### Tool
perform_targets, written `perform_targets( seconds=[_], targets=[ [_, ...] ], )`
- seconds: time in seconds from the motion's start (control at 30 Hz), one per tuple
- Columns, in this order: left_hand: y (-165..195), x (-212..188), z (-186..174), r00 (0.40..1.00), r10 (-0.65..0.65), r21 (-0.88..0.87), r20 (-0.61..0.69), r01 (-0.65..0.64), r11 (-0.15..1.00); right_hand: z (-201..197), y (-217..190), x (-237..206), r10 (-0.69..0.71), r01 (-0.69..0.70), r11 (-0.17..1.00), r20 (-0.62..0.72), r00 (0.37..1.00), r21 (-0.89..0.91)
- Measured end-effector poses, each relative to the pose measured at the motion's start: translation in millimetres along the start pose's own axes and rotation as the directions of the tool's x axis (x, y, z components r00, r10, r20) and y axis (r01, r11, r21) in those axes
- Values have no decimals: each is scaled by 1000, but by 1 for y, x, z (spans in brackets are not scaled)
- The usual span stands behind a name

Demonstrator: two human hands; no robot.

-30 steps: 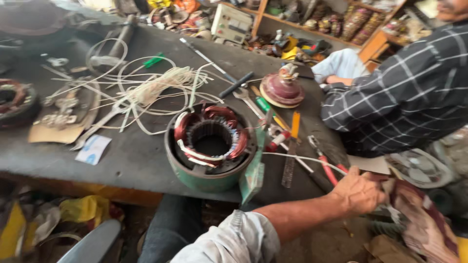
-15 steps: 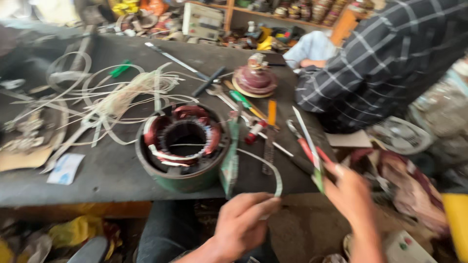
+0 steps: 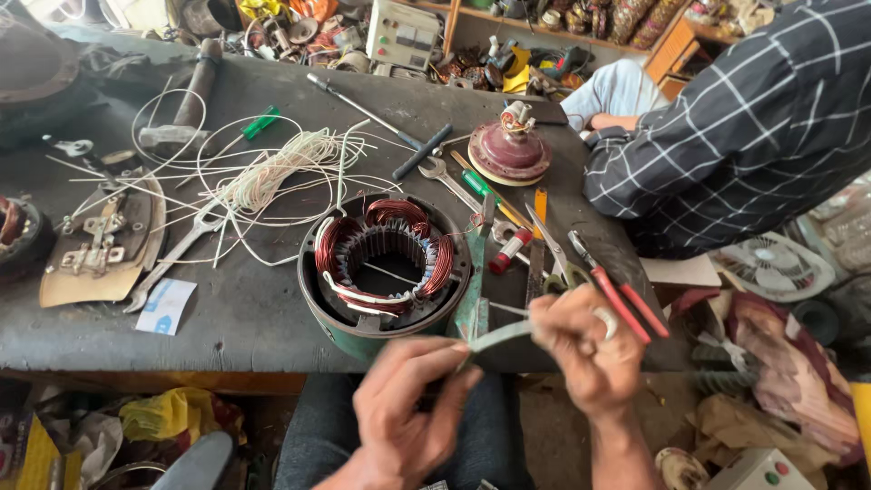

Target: The person strips insulation from wires on a motor stator using a utility knife, then uses scissors and pliers to cut and adjust wires. The person works on the stator throughout the clip, manipulating wires and tools on a cluttered workbench.

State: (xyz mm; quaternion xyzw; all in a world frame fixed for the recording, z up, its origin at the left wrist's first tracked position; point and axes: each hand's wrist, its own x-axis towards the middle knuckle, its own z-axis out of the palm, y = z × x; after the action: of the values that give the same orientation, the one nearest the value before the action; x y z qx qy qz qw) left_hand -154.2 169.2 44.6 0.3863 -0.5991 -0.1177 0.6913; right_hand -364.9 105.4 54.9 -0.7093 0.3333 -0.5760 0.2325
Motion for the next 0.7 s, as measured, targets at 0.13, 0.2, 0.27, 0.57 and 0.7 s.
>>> perform_targets(
  seconds=[0.13, 0.2, 0.27, 0.57, 0.7],
  targets=[
    [-8, 29, -24, 990, 144, 480, 10, -131, 868, 1, -13, 26, -179, 186, 934, 51, 982, -306],
    [-12, 40, -29, 992, 79, 509, 104, -121, 852, 9, -19, 37, -220, 245, 901, 109, 969, -359],
    [-15, 46, -27, 980, 48, 524, 192, -143, 840, 21, -22, 42, -216, 239, 893, 102, 971, -381],
    [-29, 39, -10, 973, 40, 427, 229, -138, 894, 33, -10, 32, -146, 145, 916, 25, 989, -373],
    [-35, 45, -11, 974, 8, 446, 227, -112, 888, 32, -2, 33, -150, 138, 926, -7, 989, -353]
  ],
)
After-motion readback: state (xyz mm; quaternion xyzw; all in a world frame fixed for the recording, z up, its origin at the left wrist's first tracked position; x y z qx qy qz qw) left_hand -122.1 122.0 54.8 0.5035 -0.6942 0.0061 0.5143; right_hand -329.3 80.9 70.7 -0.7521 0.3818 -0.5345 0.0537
